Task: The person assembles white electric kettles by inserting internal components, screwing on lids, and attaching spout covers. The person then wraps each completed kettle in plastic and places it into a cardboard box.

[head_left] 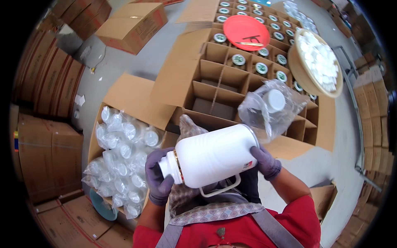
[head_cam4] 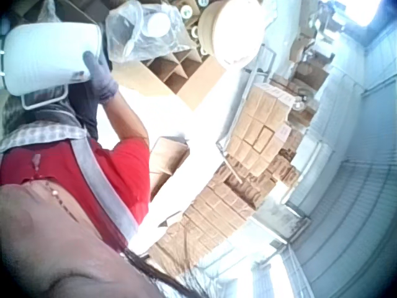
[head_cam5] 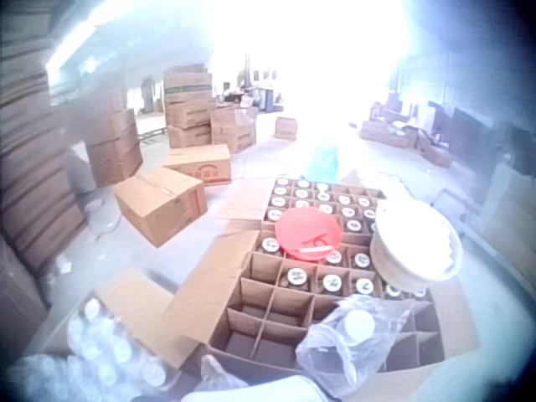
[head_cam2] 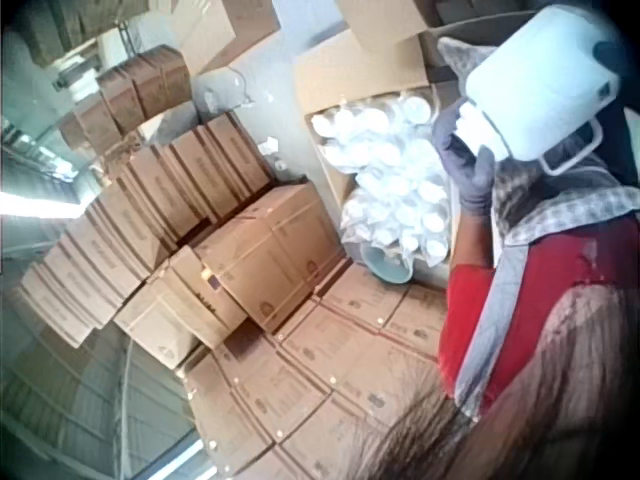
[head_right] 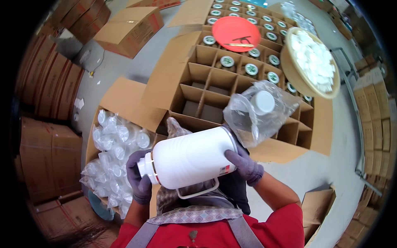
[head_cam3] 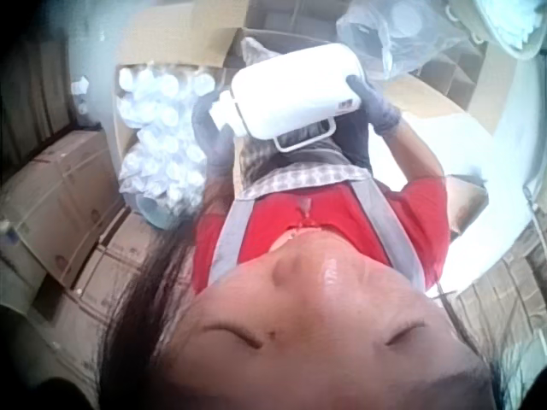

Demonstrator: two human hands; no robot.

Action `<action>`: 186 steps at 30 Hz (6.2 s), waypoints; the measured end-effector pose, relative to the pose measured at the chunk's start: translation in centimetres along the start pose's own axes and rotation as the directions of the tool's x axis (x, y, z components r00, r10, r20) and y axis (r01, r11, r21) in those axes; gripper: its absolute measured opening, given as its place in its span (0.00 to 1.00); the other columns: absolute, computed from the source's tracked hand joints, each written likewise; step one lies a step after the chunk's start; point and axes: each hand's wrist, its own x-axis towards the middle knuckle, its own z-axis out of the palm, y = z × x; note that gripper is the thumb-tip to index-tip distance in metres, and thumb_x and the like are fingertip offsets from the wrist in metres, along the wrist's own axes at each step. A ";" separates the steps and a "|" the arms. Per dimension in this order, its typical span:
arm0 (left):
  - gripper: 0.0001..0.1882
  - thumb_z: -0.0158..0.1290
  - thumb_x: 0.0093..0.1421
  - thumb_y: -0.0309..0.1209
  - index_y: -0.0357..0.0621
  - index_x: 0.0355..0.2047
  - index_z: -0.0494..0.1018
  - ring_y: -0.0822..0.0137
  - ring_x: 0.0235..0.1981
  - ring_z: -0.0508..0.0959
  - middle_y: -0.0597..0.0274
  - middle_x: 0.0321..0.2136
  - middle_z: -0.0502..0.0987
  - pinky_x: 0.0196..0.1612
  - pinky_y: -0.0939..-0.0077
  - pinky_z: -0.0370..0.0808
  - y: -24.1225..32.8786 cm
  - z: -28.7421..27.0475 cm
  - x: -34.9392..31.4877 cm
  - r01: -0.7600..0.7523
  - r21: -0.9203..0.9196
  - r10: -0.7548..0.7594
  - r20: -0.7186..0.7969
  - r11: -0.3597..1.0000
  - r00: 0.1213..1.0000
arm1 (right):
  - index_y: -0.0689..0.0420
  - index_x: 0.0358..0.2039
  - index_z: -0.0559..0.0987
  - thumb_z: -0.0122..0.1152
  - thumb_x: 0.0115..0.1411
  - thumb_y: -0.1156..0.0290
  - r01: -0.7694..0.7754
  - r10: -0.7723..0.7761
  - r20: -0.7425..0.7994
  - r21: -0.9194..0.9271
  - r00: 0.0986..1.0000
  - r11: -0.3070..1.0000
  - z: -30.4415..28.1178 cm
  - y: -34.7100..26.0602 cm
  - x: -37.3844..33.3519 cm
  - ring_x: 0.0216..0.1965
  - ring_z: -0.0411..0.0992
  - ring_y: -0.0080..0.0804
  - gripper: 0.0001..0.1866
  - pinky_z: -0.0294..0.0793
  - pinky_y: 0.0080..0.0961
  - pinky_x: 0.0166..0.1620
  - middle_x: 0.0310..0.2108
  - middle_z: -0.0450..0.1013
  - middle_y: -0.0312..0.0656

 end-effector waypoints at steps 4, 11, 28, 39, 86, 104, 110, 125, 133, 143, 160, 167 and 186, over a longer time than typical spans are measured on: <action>0.23 0.53 0.60 0.37 0.38 0.52 0.65 0.62 0.47 0.75 0.51 0.48 0.73 0.54 0.66 0.71 0.5 -0.5 -2.8 -0.018 -0.034 0.010 -0.232 0.999 0.973 | 0.57 0.69 0.54 0.62 0.56 0.65 0.463 -0.416 0.228 -0.226 0.881 0.857 3.8 -0.1 -5.9 0.71 0.45 0.40 0.43 0.43 0.38 0.70 0.70 0.50 0.46; 0.25 0.50 0.61 0.44 0.37 0.51 0.67 0.64 0.44 0.76 0.54 0.46 0.74 0.50 0.68 0.73 0.6 -1.4 -6.5 0.041 -0.072 -0.049 -0.108 0.997 0.993 | 0.53 0.71 0.49 0.70 0.51 0.53 0.398 -0.397 0.030 -0.099 0.917 0.912 1.3 2.2 -12.6 0.70 0.48 0.42 0.54 0.44 0.42 0.69 0.69 0.52 0.46; 0.24 0.55 0.55 0.23 0.36 0.54 0.68 0.60 0.48 0.75 0.49 0.46 0.75 0.54 0.69 0.70 1.7 -3.4 -5.8 0.490 0.173 -0.520 0.259 0.854 0.814 | 0.44 0.68 0.55 0.77 0.39 0.48 0.786 -0.617 0.585 -0.611 0.525 0.090 3.1 -7.1 -16.3 0.61 0.58 0.61 0.58 0.55 0.59 0.63 0.62 0.55 0.55; 0.21 0.52 0.63 0.34 0.43 0.55 0.65 0.59 0.46 0.76 0.50 0.48 0.72 0.49 0.65 0.74 8.8 16.1 1.8 -0.393 0.066 0.190 0.795 0.917 0.576 | 0.63 0.70 0.35 0.81 0.34 0.51 0.705 -0.680 0.283 -0.516 0.676 0.486 2.3 -4.9 -8.2 0.68 0.51 0.50 0.76 0.52 0.41 0.67 0.69 0.44 0.56; 0.67 0.74 0.34 0.46 0.31 0.66 0.43 0.43 0.53 0.69 0.39 0.54 0.63 0.56 0.54 0.69 1.1 22.0 13.7 -0.712 0.351 0.559 0.448 0.608 0.698 | 0.51 0.61 0.68 0.73 0.42 0.48 0.355 -0.568 0.618 -0.782 0.543 -0.512 -0.6 -22.1 3.2 0.56 0.64 0.56 0.46 0.64 0.45 0.58 0.58 0.63 0.54; 0.29 0.35 0.73 0.44 0.32 0.64 0.58 0.62 0.63 0.65 0.51 0.64 0.61 0.66 0.67 0.60 7.5 21.2 6.9 0.276 -0.314 0.094 0.797 0.908 0.596 | 0.58 0.69 0.52 0.81 0.32 0.56 0.700 -0.730 -0.192 -0.210 0.656 0.683 -4.0 -6.2 -10.1 0.65 0.59 0.39 0.65 0.60 0.35 0.65 0.63 0.60 0.44; 0.22 0.43 0.66 0.26 0.36 0.60 0.63 0.59 0.57 0.69 0.49 0.56 0.68 0.60 0.68 0.64 10.2 18.6 3.6 -0.318 -0.162 0.342 0.656 0.934 0.672 | 0.58 0.66 0.59 0.60 0.56 0.61 0.577 -0.523 -0.245 0.354 0.816 0.736 -15.0 3.3 -18.9 0.66 0.57 0.48 0.39 0.57 0.54 0.66 0.65 0.58 0.48; 0.22 0.56 0.52 0.39 0.77 0.48 0.75 0.51 0.57 0.67 0.65 0.55 0.65 0.56 0.46 0.70 2.5 4.1 -4.1 -0.964 0.088 0.273 0.949 0.252 0.159 | 0.52 0.64 0.58 0.61 0.59 0.64 -0.118 0.129 -0.379 0.051 0.917 0.992 -1.8 4.0 -19.1 0.52 0.68 0.31 0.35 0.70 0.30 0.55 0.57 0.64 0.41; 0.26 0.55 0.53 0.37 0.77 0.54 0.70 0.37 0.55 0.67 0.53 0.59 0.62 0.49 0.43 0.71 3.2 9.0 -0.9 -0.973 0.186 0.413 0.882 0.139 0.227 | 0.59 0.65 0.62 0.71 0.53 0.66 0.229 -0.260 0.058 -0.680 0.964 0.697 -4.4 2.0 -11.8 0.57 0.68 0.31 0.41 0.68 0.33 0.60 0.57 0.69 0.43; 0.52 0.49 0.48 0.73 0.35 0.54 0.71 0.51 0.47 0.79 0.44 0.44 0.79 0.50 0.62 0.73 10.3 14.8 1.4 -0.243 0.648 -0.665 0.747 0.722 0.014 | 0.59 0.62 0.66 0.69 0.55 0.70 -0.338 0.404 0.216 -0.285 0.889 0.897 -3.6 2.5 -15.2 0.56 0.71 0.32 0.35 0.70 0.34 0.59 0.56 0.71 0.44; 0.41 0.51 0.52 0.63 0.35 0.49 0.73 0.47 0.33 0.82 0.46 0.35 0.81 0.40 0.59 0.77 14.5 11.3 -3.6 -0.422 0.531 -0.539 0.835 0.735 0.112 | 0.58 0.58 0.71 0.70 0.53 0.69 -0.325 0.361 0.065 -0.308 0.930 0.894 0.6 7.3 -21.3 0.52 0.73 0.32 0.31 0.72 0.32 0.57 0.52 0.75 0.43; 0.38 0.65 0.44 0.47 0.58 0.58 0.68 0.44 0.51 0.71 0.43 0.51 0.66 0.52 0.52 0.71 3.2 5.3 -5.3 -0.688 0.152 0.065 0.958 0.709 0.278 | 0.57 0.55 0.74 0.73 0.50 0.68 -0.086 0.049 -0.074 -0.682 0.996 0.726 -0.3 11.1 -17.2 0.49 0.75 0.31 0.30 0.72 0.31 0.54 0.48 0.77 0.43; 0.23 0.66 0.42 0.41 0.47 0.38 0.75 0.40 0.59 0.65 0.44 0.57 0.66 0.59 0.39 0.59 4.3 5.5 -6.1 -0.640 0.358 0.003 0.871 0.680 0.491 | 0.65 0.51 0.73 0.59 0.54 0.66 -0.548 -0.370 -0.722 -0.688 0.585 0.477 -13.2 1.1 17.6 0.33 0.78 0.41 0.25 0.79 0.36 0.36 0.34 0.77 0.46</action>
